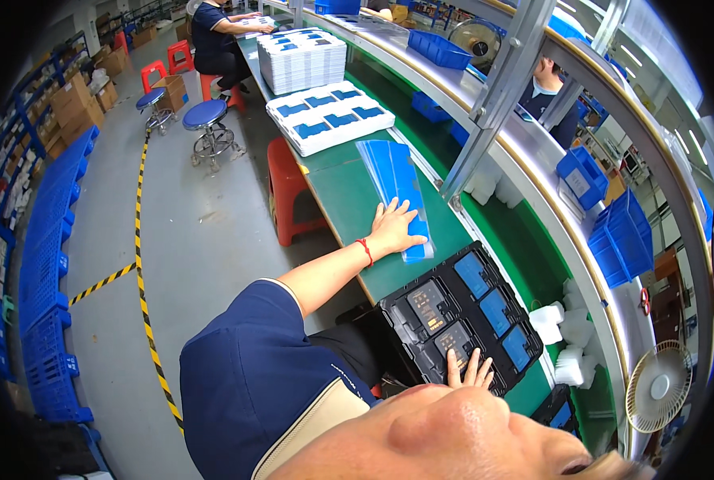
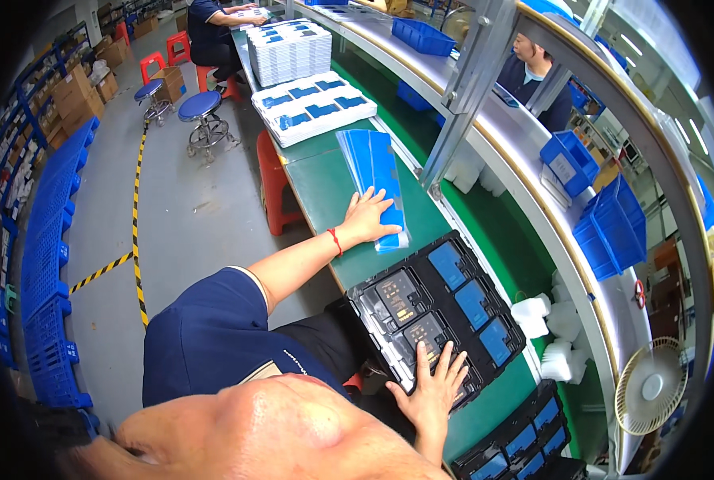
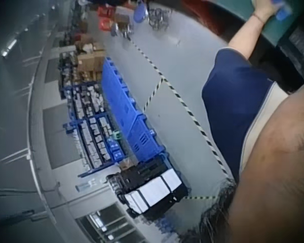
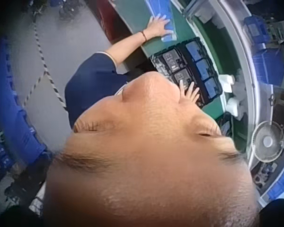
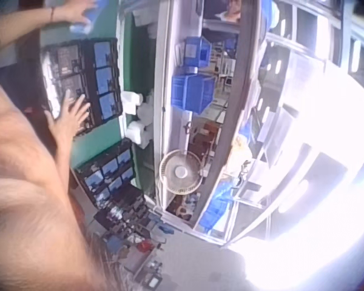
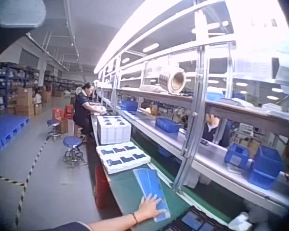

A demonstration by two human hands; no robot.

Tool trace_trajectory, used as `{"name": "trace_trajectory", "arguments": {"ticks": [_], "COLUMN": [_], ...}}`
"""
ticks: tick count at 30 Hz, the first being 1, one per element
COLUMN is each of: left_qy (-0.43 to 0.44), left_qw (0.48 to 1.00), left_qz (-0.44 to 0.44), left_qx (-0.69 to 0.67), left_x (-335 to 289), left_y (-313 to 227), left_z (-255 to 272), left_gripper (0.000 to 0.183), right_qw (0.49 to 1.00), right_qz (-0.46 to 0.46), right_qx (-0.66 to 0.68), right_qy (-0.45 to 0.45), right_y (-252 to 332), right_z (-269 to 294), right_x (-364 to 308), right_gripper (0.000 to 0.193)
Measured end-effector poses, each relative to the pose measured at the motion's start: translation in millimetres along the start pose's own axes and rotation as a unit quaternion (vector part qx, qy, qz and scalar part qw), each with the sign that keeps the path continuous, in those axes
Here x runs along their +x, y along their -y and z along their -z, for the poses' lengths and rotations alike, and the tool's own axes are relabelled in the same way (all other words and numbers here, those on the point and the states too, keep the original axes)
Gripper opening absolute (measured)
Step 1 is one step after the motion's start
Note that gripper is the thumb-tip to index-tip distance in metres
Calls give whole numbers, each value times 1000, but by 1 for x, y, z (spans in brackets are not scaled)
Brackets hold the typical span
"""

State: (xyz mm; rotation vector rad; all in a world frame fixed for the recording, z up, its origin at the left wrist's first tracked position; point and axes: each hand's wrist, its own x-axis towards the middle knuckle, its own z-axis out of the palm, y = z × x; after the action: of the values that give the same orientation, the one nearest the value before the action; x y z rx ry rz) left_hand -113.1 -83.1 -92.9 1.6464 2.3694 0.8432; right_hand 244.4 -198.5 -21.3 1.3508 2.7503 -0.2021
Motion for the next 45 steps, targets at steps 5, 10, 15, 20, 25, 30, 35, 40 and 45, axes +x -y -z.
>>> {"name": "trace_trajectory", "arguments": {"ticks": [5, 10, 15, 20, 25, 30, 35, 40, 45], "left_qy": [-33, -117, -192, -202, -68, -3, -60, -173, -243], "left_qw": [999, 992, 961, 947, 994, 997, 995, 976, 924], "left_qz": [1, -16, -21, -79, -71, -69, -77, -78, -120], "left_qx": [-7, -43, -196, -237, -51, -16, -22, -109, -269], "left_x": [-3, -4, 8, 18, 16, 2, 9, 17, 23], "left_y": [3, 7, 14, 10, 2, 25, 28, 29, -36], "left_z": [0, -10, -10, 2, 12, 2, -8, -7, 27], "left_gripper": [60, 43, 15, 19, 58, 68, 38, 27, 14], "right_qw": [999, 998, 998, 997, 980, 956, 958, 955, 951], "right_qz": [-26, -28, -22, 25, 15, 17, 46, 48, 52], "right_qx": [34, 48, 55, 75, 148, 194, 134, 155, 153], "right_qy": [18, -2, -6, 6, -129, -217, -250, -247, -263], "right_y": [14, 16, 16, 2, -18, -44, -66, -63, -65], "right_z": [5, 3, 9, 15, 39, 42, 2, 3, 6], "right_x": [9, 19, 25, 22, 34, 86, 110, 108, 109], "right_gripper": [96, 95, 97, 100, 75, 58, 46, 43, 41]}}
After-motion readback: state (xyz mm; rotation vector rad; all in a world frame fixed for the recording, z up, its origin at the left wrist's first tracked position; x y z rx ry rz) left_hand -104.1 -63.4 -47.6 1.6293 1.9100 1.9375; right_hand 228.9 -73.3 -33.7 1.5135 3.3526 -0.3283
